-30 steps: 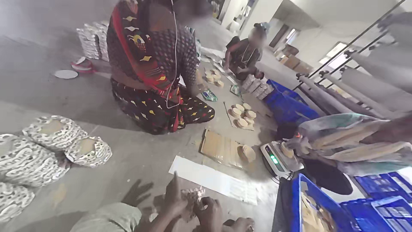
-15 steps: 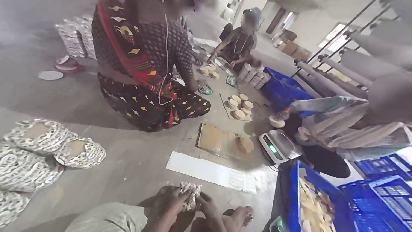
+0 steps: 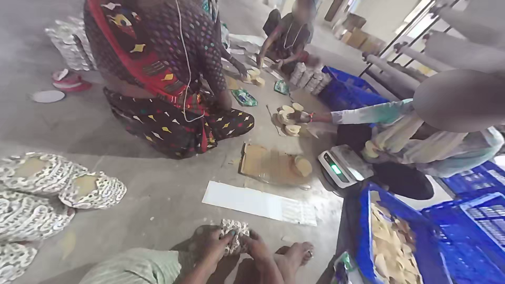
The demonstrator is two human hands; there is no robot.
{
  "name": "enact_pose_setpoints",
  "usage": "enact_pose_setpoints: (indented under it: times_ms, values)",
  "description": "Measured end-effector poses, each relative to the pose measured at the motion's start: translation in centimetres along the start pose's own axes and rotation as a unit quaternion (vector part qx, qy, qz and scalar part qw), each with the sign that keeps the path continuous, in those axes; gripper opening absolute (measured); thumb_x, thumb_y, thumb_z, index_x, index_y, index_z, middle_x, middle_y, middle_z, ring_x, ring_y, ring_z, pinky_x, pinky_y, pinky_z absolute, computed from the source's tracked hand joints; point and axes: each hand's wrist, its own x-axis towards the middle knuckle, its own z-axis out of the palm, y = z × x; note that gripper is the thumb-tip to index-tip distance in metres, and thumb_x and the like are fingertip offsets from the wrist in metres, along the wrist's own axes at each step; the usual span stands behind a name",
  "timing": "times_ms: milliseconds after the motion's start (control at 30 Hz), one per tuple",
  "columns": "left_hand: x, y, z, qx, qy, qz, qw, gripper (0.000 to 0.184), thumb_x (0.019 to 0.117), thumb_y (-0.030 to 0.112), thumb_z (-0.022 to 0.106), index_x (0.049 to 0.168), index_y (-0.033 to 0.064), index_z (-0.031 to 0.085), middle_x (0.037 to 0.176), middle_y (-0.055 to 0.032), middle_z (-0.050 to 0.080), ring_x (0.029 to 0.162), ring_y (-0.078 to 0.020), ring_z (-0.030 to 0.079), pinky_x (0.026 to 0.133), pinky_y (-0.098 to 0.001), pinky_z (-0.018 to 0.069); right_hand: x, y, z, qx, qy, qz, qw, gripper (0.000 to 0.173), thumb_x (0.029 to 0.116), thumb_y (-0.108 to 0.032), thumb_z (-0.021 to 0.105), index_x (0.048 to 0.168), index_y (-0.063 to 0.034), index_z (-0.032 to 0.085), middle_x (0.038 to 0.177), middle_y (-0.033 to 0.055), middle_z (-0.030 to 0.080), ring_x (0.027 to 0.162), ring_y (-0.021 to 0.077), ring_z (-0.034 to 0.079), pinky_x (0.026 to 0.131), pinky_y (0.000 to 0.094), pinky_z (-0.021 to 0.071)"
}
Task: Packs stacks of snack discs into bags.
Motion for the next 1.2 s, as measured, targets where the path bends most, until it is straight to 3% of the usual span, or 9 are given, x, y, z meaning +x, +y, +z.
enact_pose_setpoints:
  times_ms: [133, 233, 533, 600, 767, 833, 933, 1067, 1200]
  values:
    - [0.2, -0.2, 0.1, -0.009, -0.002, 0.011, 1.0, 0.045, 0.0989, 0.026, 0.07, 0.131, -0.0047, 0.061, 0.132, -0.025, 0.061, 0.125, -0.0355, 0.058, 0.107, -0.0532, 0.0459, 0.1, -0.1, -0.1, 0.013, 0.003, 0.008, 1.0, 0.026, 0.1026, -0.013, 0.061, 0.121, 0.0051, 0.059, 0.098, 0.0125, 0.066, 0.083, 0.017, 0.064, 0.078, 0.0358, 0.0561]
    - [0.3, -0.4, 0.1, -0.01, -0.005, 0.016, 1.0, 0.043, 0.099, 0.025, 0.07, 0.129, -0.0052, 0.061, 0.128, -0.0256, 0.062, 0.122, -0.0357, 0.059, 0.105, -0.0534, 0.0461, -0.1, -0.4, -0.4, 0.003, 0.0, 0.005, 1.0, 0.028, 0.1031, -0.012, 0.06, 0.125, 0.0057, 0.059, 0.103, 0.013, 0.066, 0.086, 0.0165, 0.063, 0.08, 0.035, 0.0548]
    - [-0.5, -0.2, 0.1, -0.034, -0.012, 0.021, 0.999, 0.03, 0.1035, 0.017, 0.061, 0.123, -0.0065, 0.063, 0.12, -0.0239, 0.064, 0.113, -0.0322, 0.06, 0.099, -0.0509, 0.0472, -0.5, -0.3, -0.5, 0.066, 0.06, -0.012, 0.996, 0.009, 0.1017, -0.006, 0.059, 0.095, 0.0009, 0.058, 0.077, 0.0049, 0.061, 0.067, 0.0113, 0.059, 0.067, 0.0289, 0.0527]
    - [-0.8, -0.3, 0.1, -0.022, -0.004, 0.024, 0.999, 0.029, 0.1042, 0.017, 0.06, 0.121, -0.0064, 0.064, 0.12, -0.0239, 0.065, 0.114, -0.0326, 0.06, 0.1, -0.0518, 0.0464, -0.9, -0.1, -0.3, 0.063, 0.073, -0.02, 0.995, 0.009, 0.1024, -0.005, 0.058, 0.096, 0.0011, 0.057, 0.077, 0.0047, 0.06, 0.067, 0.0111, 0.058, 0.067, 0.029, 0.0531]
    - [-1.0, -0.3, 0.1, 0.012, -0.002, 0.033, 0.999, 0.031, 0.104, 0.021, 0.061, 0.118, -0.007, 0.065, 0.113, -0.0239, 0.065, 0.106, -0.0324, 0.061, 0.095, -0.0513, 0.0489, -2.1, -0.2, 0.9, -0.024, 0.109, -0.04, 0.993, 0.027, 0.1016, -0.017, 0.065, 0.118, 0.0043, 0.067, 0.101, 0.0132, 0.07, 0.082, 0.0168, 0.065, 0.078, 0.0367, 0.0546]
    - [-1.1, -0.2, 0.1, 0.035, -0.004, 0.03, 0.999, 0.032, 0.104, 0.021, 0.061, 0.118, -0.0068, 0.065, 0.113, -0.0242, 0.066, 0.107, -0.0331, 0.062, 0.095, -0.0518, 0.0489, -2.1, -0.2, 1.3, -0.064, 0.151, -0.032, 0.986, 0.027, 0.098, -0.023, 0.07, 0.109, 0.0021, 0.072, 0.097, 0.0147, 0.072, 0.086, 0.0228, 0.066, 0.084, 0.0469, 0.0524]
    - [-1.4, 0.0, 0.1, 0.054, -0.015, 0.031, 0.998, 0.03, 0.1052, 0.019, 0.058, 0.119, -0.0075, 0.064, 0.115, -0.0245, 0.066, 0.11, -0.0333, 0.062, 0.098, -0.0511, 0.0482, -2.1, -0.1, 1.5, -0.079, 0.177, -0.028, 0.981, 0.026, 0.0975, -0.024, 0.071, 0.095, 0.0016, 0.07, 0.085, 0.0121, 0.068, 0.079, 0.0214, 0.063, 0.079, 0.046, 0.0509]
    - [-1.9, 0.1, -0.4, 0.059, -0.03, 0.037, 0.997, 0.032, 0.1045, 0.017, 0.058, 0.124, -0.0082, 0.063, 0.12, -0.0262, 0.064, 0.115, -0.0347, 0.061, 0.101, -0.0517, 0.0464, -2.7, 0.3, 1.5, -0.094, 0.179, -0.032, 0.979, 0.027, 0.0983, -0.026, 0.07, 0.095, 0.0011, 0.07, 0.086, 0.0124, 0.069, 0.08, 0.0223, 0.064, 0.08, 0.0473, 0.051]
    - [-1.3, -0.4, -0.5, 0.087, -0.013, 0.039, 0.995, 0.035, 0.098, 0.03, 0.07, 0.11, -0.0029, 0.071, 0.108, -0.0194, 0.07, 0.105, -0.0302, 0.066, 0.097, -0.0508, 0.0506, -3.4, 0.3, 1.4, -0.153, 0.181, -0.01, 0.971, 0.029, 0.0966, -0.03, 0.072, 0.104, -0.0024, 0.075, 0.096, 0.0143, 0.073, 0.094, 0.0278, 0.066, 0.093, 0.0572, 0.0448]
